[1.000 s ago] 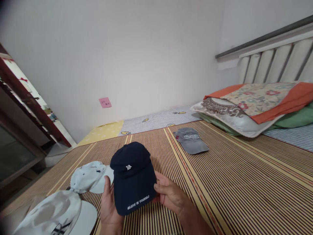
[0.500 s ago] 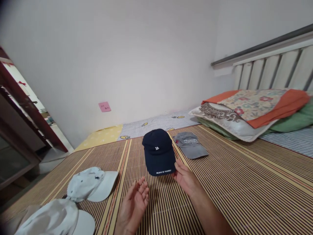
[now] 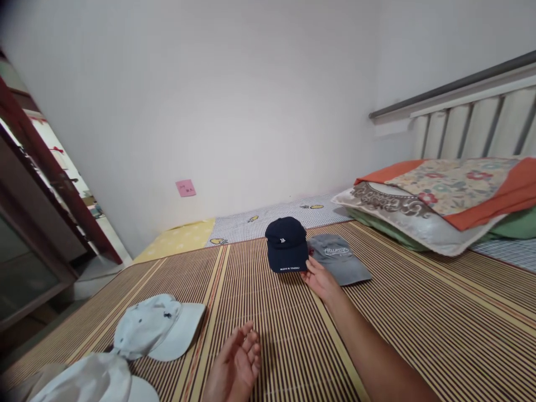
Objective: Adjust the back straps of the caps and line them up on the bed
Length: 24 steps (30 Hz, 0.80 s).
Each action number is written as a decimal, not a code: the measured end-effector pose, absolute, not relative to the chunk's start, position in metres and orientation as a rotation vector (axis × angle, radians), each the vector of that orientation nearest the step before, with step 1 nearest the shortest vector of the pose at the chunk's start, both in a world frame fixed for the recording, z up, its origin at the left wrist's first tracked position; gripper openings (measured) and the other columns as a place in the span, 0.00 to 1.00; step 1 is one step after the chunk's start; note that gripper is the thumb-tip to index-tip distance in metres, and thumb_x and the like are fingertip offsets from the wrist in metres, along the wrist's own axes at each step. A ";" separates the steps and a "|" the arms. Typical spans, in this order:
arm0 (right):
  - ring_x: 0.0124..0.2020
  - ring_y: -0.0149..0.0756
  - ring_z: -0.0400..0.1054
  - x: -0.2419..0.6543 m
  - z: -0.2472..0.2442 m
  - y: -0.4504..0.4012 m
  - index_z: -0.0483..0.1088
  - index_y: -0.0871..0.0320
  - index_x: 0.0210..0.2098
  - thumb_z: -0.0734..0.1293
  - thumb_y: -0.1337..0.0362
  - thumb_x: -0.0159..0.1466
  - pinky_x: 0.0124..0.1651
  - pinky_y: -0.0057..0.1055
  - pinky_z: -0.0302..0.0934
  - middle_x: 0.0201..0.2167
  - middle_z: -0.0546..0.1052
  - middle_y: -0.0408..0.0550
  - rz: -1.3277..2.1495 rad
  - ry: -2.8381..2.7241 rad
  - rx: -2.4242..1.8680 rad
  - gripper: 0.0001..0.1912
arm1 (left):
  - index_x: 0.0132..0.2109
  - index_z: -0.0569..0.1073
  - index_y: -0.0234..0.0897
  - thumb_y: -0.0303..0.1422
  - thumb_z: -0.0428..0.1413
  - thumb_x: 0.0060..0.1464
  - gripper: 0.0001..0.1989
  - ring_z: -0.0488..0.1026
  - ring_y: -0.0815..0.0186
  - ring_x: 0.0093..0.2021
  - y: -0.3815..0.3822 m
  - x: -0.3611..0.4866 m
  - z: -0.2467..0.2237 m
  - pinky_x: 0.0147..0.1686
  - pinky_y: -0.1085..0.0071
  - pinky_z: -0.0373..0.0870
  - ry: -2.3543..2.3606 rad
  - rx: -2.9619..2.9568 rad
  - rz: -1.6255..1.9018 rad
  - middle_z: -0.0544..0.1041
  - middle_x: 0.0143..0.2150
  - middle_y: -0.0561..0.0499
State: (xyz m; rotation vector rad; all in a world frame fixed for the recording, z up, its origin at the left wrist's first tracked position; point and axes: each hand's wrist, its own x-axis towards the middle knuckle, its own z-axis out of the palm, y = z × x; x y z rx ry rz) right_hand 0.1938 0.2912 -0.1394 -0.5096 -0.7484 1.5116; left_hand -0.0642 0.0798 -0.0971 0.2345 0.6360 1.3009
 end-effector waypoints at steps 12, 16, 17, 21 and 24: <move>0.35 0.32 0.75 0.195 -0.173 0.293 0.74 0.60 0.48 0.68 0.62 0.72 0.36 0.32 0.74 0.42 0.79 0.46 1.540 -0.457 -0.935 0.08 | 0.47 0.77 0.28 0.31 0.55 0.67 0.10 0.80 0.66 0.30 0.076 -0.057 -0.089 0.32 0.72 0.74 0.731 0.199 1.322 0.82 0.33 0.45; 0.37 0.34 0.76 0.196 -0.170 0.282 0.73 0.60 0.51 0.69 0.62 0.71 0.37 0.34 0.75 0.44 0.79 0.47 1.527 -0.472 -1.025 0.11 | 0.47 0.77 0.27 0.30 0.55 0.67 0.10 0.80 0.66 0.30 0.076 -0.056 -0.087 0.31 0.73 0.74 0.724 0.193 1.322 0.82 0.33 0.46; 0.36 0.34 0.76 0.197 -0.170 0.280 0.72 0.60 0.52 0.69 0.62 0.71 0.37 0.33 0.75 0.44 0.79 0.47 1.526 -0.479 -1.053 0.12 | 0.47 0.77 0.28 0.30 0.55 0.67 0.09 0.80 0.66 0.30 0.076 -0.056 -0.087 0.31 0.73 0.74 0.725 0.194 1.323 0.82 0.33 0.46; 0.37 0.35 0.76 0.201 -0.167 0.274 0.72 0.60 0.53 0.69 0.61 0.71 0.36 0.33 0.75 0.45 0.78 0.48 1.512 -0.512 -1.165 0.13 | 0.47 0.77 0.28 0.30 0.55 0.67 0.09 0.80 0.66 0.30 0.074 -0.056 -0.083 0.31 0.73 0.74 0.744 0.196 1.324 0.82 0.34 0.45; 0.37 0.35 0.76 0.202 -0.165 0.272 0.72 0.60 0.53 0.69 0.60 0.71 0.37 0.34 0.75 0.45 0.78 0.48 1.491 -0.533 -1.228 0.14 | 0.47 0.77 0.29 0.31 0.55 0.67 0.09 0.80 0.66 0.30 0.074 -0.055 -0.082 0.31 0.73 0.74 0.760 0.196 1.328 0.82 0.34 0.45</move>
